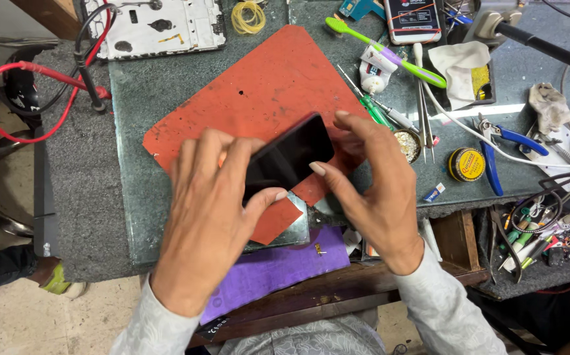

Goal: The person wipes the edges and screen of a smartphone with a white cloth, then secures the device with rubber bands. The person also briefly handles a second smartphone.

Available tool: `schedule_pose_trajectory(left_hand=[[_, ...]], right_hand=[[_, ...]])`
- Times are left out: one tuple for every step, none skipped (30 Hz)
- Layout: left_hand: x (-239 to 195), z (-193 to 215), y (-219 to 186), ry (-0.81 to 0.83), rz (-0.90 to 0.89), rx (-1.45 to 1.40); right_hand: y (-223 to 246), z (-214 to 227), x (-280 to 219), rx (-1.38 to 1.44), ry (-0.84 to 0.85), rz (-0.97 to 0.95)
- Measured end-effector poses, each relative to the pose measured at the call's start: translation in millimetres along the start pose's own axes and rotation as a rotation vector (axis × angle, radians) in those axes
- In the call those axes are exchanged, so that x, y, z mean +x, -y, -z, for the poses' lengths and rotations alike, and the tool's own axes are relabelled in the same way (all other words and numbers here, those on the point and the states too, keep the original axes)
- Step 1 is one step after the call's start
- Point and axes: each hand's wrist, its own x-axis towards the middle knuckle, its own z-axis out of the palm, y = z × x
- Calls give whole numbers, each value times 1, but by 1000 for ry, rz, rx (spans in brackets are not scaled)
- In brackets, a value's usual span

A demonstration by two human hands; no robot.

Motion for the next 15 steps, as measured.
schedule_pose_trajectory(left_hand=[[-2, 0, -5, -8, -7, -34], [-3, 0, -9, 3, 57, -96], [-5, -1, -13, 14, 121, -157], [-6, -1, -16, 25, 184, -221], [-7, -1, -19, -17, 147, -205], [-8, 0, -21, -59, 110, -189], [-8, 1, -23, -102, 73, -172], [-8, 2, -23, -87, 108, -187], [-8, 3, -22, -72, 142, -201], [-8, 4, -22, -55, 176, -218], [-8, 4, -21, -70, 168, -234], [-10, 3, -20, -82, 162, -250], [-11, 3, -20, -94, 156, -267], [-12, 3, -19, -102, 139, -285], [-13, 2, -18, -110, 122, -304]], right_hand=[[-3, 2, 1, 94, 2, -26], [-6, 3, 1, 204, 36, -69], [-9, 4, 2, 314, 70, -112], [-11, 6, 2, 423, 104, -154], [-13, 7, 1, 415, 118, -156], [-15, 7, 1, 409, 133, -156], [-16, 8, 1, 403, 148, -156], [-17, 8, 1, 384, 141, -143], [-17, 7, 0, 365, 134, -130], [-18, 7, -1, 345, 127, -119], [-19, 6, -1, 351, 120, -116], [-20, 6, -3, 358, 114, -116], [-21, 6, -4, 366, 108, -116], [-21, 5, -4, 363, 104, -112], [-22, 5, -5, 361, 101, -109]])
